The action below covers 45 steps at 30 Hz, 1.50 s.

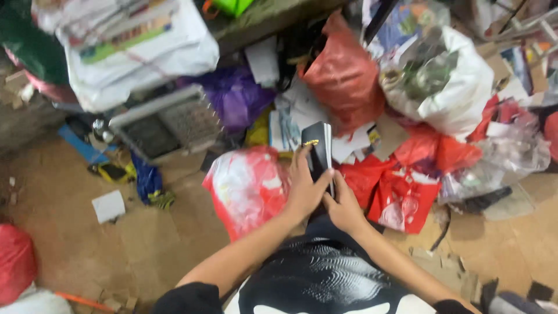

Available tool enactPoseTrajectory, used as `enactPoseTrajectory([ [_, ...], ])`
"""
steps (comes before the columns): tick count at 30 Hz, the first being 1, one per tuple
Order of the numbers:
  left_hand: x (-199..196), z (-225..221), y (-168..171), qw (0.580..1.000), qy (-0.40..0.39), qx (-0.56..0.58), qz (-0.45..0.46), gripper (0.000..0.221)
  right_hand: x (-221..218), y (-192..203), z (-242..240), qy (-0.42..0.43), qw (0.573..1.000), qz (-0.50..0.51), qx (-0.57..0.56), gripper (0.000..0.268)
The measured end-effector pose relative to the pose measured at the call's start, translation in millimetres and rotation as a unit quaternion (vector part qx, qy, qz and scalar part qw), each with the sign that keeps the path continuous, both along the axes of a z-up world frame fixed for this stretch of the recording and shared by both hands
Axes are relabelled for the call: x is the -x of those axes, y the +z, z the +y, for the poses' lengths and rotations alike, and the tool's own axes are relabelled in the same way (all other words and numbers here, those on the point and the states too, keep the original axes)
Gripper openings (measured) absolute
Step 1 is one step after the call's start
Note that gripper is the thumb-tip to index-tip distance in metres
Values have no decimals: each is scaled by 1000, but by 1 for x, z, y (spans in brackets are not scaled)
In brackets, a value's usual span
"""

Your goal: Weighing bags of paper scraps and recording the weights in a notebook.

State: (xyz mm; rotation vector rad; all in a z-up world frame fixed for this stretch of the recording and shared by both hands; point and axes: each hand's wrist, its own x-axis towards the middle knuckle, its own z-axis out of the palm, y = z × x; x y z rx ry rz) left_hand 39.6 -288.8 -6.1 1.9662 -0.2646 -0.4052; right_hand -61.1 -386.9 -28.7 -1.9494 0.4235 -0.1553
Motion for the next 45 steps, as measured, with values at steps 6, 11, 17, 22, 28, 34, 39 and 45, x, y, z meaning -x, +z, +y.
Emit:
enactPoseTrajectory([
  [6,-25,-69,34,970,-179,-71,-151,71,-63,-5,-105,-41,969,-65,-233,35],
  [11,-64,-117,51,961,-230,-39,-151,72,-160,-30,-194,-34,978,-110,-171,40],
  [17,-95,-141,41,973,-220,-49,-42,67,-322,-46,-309,-74,993,-66,-70,44],
  [22,-92,-136,26,971,-223,-87,1,53,-422,-110,-375,-107,987,-90,75,68],
  [28,-96,-127,17,961,-244,-104,81,52,-444,-118,-383,-123,984,72,103,75],
  [34,-101,-138,5,949,-266,-112,128,53,-401,-175,-376,-146,977,-113,107,67],
  [39,-91,-134,-42,947,-261,-100,156,53,-235,-253,-304,-140,990,14,6,56],
  [45,-66,-58,-174,948,-211,-78,226,49,-35,-381,-257,143,973,127,129,32],
])
